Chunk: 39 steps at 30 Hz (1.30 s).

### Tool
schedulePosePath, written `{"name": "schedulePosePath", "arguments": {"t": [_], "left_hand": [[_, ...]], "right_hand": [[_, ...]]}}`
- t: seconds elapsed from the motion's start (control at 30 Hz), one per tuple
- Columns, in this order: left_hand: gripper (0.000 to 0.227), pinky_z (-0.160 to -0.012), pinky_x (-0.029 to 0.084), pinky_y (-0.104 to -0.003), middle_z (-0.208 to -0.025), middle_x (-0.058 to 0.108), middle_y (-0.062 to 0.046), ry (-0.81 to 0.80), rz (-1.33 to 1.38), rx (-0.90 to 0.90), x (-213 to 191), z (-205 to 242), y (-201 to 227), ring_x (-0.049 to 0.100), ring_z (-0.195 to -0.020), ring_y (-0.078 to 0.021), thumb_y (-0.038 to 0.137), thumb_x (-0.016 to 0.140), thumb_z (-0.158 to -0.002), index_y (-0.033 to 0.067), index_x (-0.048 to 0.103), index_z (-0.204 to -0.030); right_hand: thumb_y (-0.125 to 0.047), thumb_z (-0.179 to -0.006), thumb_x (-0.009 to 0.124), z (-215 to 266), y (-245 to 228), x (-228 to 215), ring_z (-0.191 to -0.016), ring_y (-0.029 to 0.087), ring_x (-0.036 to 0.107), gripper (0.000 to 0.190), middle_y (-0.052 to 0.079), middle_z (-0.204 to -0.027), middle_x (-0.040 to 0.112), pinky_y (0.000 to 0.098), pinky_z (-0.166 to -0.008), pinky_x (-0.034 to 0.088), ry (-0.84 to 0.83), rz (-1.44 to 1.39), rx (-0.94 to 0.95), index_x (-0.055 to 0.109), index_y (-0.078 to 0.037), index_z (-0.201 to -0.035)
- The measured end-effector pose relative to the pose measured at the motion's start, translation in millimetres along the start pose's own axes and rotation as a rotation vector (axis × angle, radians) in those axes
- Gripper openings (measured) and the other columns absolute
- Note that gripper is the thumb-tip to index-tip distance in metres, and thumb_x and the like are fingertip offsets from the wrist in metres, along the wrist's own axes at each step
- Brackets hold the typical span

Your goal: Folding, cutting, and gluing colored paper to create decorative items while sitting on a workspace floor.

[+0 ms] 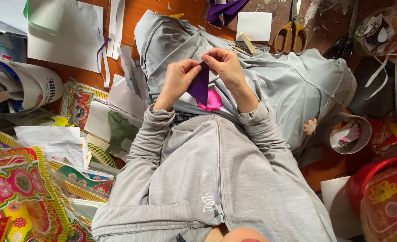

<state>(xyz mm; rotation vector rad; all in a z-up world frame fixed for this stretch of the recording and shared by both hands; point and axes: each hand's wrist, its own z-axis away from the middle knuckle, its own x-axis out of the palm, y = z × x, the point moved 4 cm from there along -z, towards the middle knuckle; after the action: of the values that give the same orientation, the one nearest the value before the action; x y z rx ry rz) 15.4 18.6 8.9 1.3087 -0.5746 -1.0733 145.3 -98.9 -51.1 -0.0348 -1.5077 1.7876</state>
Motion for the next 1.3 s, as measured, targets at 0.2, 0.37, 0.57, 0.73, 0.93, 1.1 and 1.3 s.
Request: {"name": "schedulePosePath", "arguments": {"t": [0.2,0.37,0.57,0.73,0.93,1.1,1.3], "left_hand": [[0.017,-0.062,0.054,-0.022,-0.081,0.076,-0.002,-0.009,0.029,-0.024,0.8,-0.8,2.6,0.064,-0.071,-0.0027,0.011,0.069,-0.099,-0.0055,0.074,-0.103],[0.018,-0.061,0.052,-0.022,-0.080,0.074,-0.001,-0.025,0.077,-0.048,2.4,-4.0,-5.2,0.061,-0.070,-0.0020,0.011,0.069,-0.100,-0.0063,0.073,-0.103],[0.018,-0.061,0.052,-0.022,-0.081,0.073,0.001,-0.040,0.085,-0.049,-0.4,-9.8,-15.1,0.061,-0.071,-0.0021,0.010,0.069,-0.100,-0.0065,0.074,-0.102],[0.018,-0.064,0.052,-0.021,-0.084,0.073,0.002,-0.054,0.158,-0.070,-1.2,-10.6,-23.2,0.061,-0.073,-0.0018,0.011,0.069,-0.100,-0.0060,0.074,-0.103],[0.020,-0.073,0.053,-0.022,-0.095,0.074,-0.002,-0.070,0.183,-0.087,-6.9,-7.4,-28.7,0.062,-0.084,-0.0040,0.009,0.063,-0.105,-0.0061,0.072,-0.114],[0.039,-0.105,0.056,-0.027,-0.131,0.069,-0.009,-0.132,0.317,-0.018,-21.6,3.6,-14.7,0.067,-0.119,-0.0116,-0.002,0.050,-0.104,-0.0042,0.056,-0.142],[0.042,-0.098,0.057,-0.030,-0.127,0.070,-0.010,-0.018,-0.004,0.248,-13.8,12.2,38.0,0.068,-0.115,-0.0157,-0.014,0.061,-0.096,-0.0021,0.062,-0.136]], "right_hand": [[-0.014,-0.100,0.073,0.9,-4.7,0.7,-0.063,0.004,0.052,0.013,-0.003,-0.078,0.066,0.0198,-0.056,0.040,0.002,-0.026,0.031,0.075,-0.001,-0.102],[-0.013,-0.102,0.070,2.3,-11.5,1.6,-0.061,0.004,0.049,0.014,-0.003,-0.075,0.062,0.0198,-0.056,0.038,-0.017,-0.021,0.009,0.075,0.000,-0.103],[-0.016,-0.106,0.066,0.2,-13.6,-7.7,-0.059,0.002,0.049,0.019,-0.004,-0.072,0.059,0.0186,-0.052,0.035,-0.027,-0.044,0.069,0.074,0.001,-0.107],[-0.020,-0.105,0.061,2.9,-26.8,-1.9,-0.062,0.003,0.056,0.025,-0.002,-0.083,0.068,0.0187,-0.049,0.036,0.011,-0.172,0.125,0.072,0.002,-0.110],[-0.012,-0.101,0.074,-6.5,-1.9,-17.5,-0.057,0.004,0.053,0.011,-0.002,-0.074,0.062,0.0197,-0.050,0.039,-0.047,-0.029,0.066,0.071,-0.001,-0.099],[-0.010,-0.100,0.074,-11.3,-2.8,-37.6,-0.056,0.006,0.055,0.010,0.002,-0.077,0.068,0.0213,-0.048,0.038,0.152,-0.276,-0.003,0.073,0.000,-0.098],[-0.010,-0.099,0.075,-6.9,-7.4,-30.6,-0.058,0.006,0.056,0.011,0.002,-0.079,0.069,0.0224,-0.050,0.041,0.221,-0.250,-0.041,0.073,0.000,-0.100]]}}
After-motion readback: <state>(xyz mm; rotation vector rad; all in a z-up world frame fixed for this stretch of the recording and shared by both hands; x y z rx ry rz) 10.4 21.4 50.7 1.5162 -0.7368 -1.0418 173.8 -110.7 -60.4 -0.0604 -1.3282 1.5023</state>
